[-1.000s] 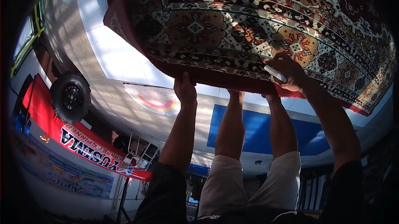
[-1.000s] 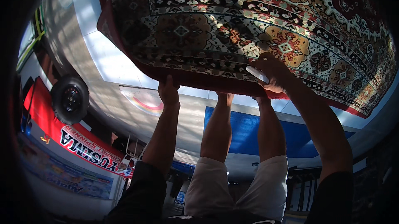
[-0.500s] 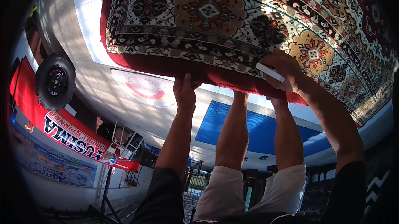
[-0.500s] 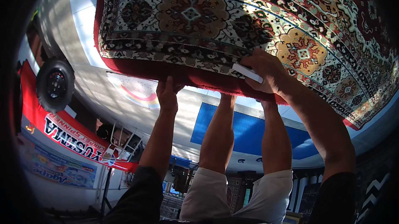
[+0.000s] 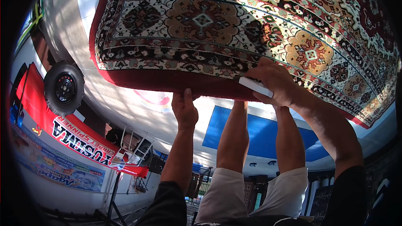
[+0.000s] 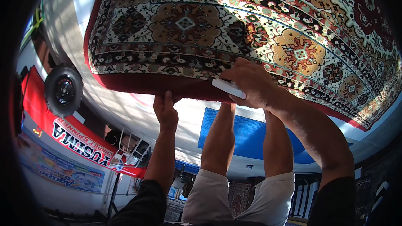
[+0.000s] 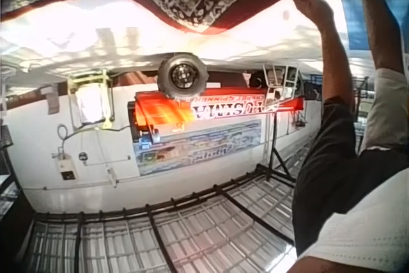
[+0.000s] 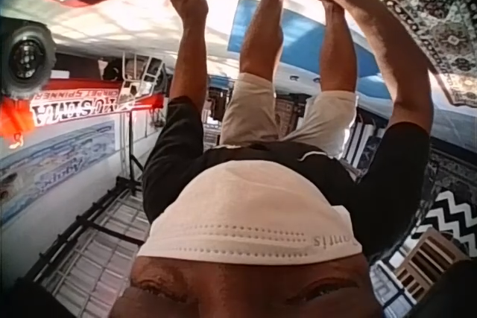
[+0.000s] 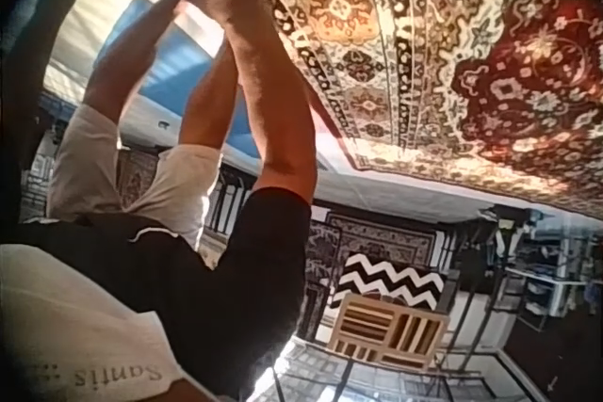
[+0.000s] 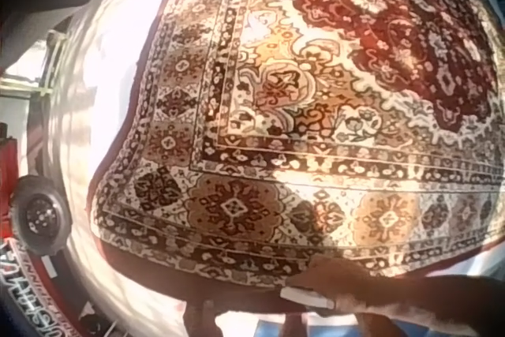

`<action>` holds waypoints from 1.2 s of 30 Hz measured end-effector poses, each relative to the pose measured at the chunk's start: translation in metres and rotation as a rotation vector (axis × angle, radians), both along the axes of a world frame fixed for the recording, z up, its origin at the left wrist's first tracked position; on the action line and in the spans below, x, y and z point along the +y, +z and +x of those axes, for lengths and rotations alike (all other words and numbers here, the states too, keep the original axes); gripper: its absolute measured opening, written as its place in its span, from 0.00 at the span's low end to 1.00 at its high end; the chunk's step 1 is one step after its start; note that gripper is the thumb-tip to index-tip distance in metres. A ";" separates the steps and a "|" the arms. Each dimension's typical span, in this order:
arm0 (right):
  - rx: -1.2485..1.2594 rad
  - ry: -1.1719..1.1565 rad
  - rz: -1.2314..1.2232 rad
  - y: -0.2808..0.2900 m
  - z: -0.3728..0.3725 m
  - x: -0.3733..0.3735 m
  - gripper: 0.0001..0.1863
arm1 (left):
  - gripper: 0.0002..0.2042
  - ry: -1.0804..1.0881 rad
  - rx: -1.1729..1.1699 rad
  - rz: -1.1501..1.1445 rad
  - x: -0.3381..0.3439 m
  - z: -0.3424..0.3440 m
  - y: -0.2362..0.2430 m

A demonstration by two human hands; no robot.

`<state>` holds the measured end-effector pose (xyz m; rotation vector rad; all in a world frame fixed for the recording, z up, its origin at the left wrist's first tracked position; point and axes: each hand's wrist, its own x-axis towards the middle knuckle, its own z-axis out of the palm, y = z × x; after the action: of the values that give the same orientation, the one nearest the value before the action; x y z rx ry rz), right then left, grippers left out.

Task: Repair the edge or fringe of a rug using a staple gun and hands.

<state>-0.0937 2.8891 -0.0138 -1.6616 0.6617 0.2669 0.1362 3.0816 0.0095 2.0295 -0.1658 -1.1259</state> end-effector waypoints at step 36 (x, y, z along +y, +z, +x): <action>0.428 -0.213 -0.075 -0.017 -0.261 0.102 0.24 | 0.16 0.293 0.736 0.102 0.048 -0.180 -0.088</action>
<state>-0.3543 2.9913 -0.0304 -1.6014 1.1743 0.4537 -0.0442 3.1297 -0.0789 1.5285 0.5479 -1.6176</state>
